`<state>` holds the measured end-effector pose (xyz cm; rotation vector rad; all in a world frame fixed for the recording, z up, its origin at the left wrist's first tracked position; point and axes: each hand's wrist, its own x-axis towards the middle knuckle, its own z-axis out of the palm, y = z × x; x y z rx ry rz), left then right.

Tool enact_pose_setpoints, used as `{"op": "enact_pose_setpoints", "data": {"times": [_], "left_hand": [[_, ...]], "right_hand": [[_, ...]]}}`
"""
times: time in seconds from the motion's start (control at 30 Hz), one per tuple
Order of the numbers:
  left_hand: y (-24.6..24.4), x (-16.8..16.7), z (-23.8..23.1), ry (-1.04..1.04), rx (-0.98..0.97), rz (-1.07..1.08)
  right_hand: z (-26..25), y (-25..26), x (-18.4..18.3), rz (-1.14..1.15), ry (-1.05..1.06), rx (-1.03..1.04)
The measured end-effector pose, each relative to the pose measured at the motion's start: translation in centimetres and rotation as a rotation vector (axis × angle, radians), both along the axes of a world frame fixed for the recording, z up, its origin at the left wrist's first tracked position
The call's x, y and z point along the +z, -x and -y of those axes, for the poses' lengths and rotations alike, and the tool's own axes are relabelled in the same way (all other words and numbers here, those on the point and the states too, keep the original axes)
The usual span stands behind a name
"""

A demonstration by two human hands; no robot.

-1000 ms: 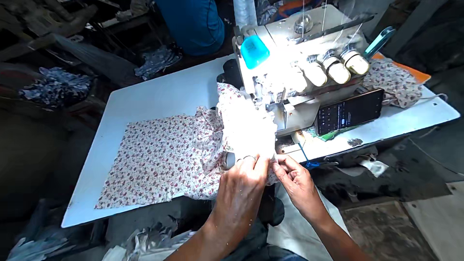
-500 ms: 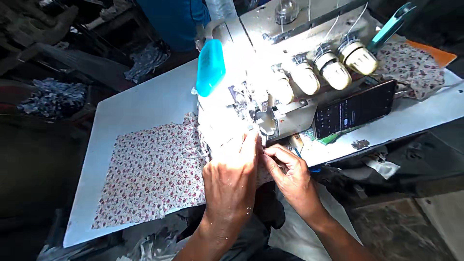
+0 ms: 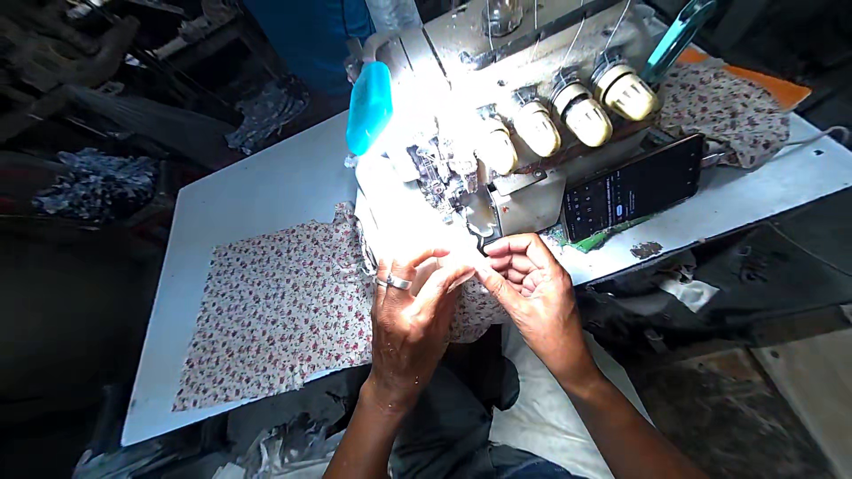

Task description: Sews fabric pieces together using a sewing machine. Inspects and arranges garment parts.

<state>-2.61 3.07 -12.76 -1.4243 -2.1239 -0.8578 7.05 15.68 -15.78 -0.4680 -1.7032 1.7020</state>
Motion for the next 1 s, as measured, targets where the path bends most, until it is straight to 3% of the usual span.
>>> {"op": "enact_pose_setpoints", "data": {"times": [0.4,0.7,0.8,1.0], "left_hand": [[-0.7,-0.2,0.4,-0.007,0.084,-0.122],[-1.2,0.0,1.1,0.083,0.011,-0.16],[-1.3,-1.1,0.5,0.013,0.023,-0.146],[-0.2,-3.9,1.8,0.132,0.044,-0.221]], "right_hand": [[0.3,-1.0,0.0,0.0,0.005,0.007],[0.3,-1.1,0.3,-0.007,0.008,0.043],[-0.1,-0.9,0.8,-0.02,-0.034,0.059],[0.6,-1.5,-0.7,0.008,-0.189,0.027]]}}
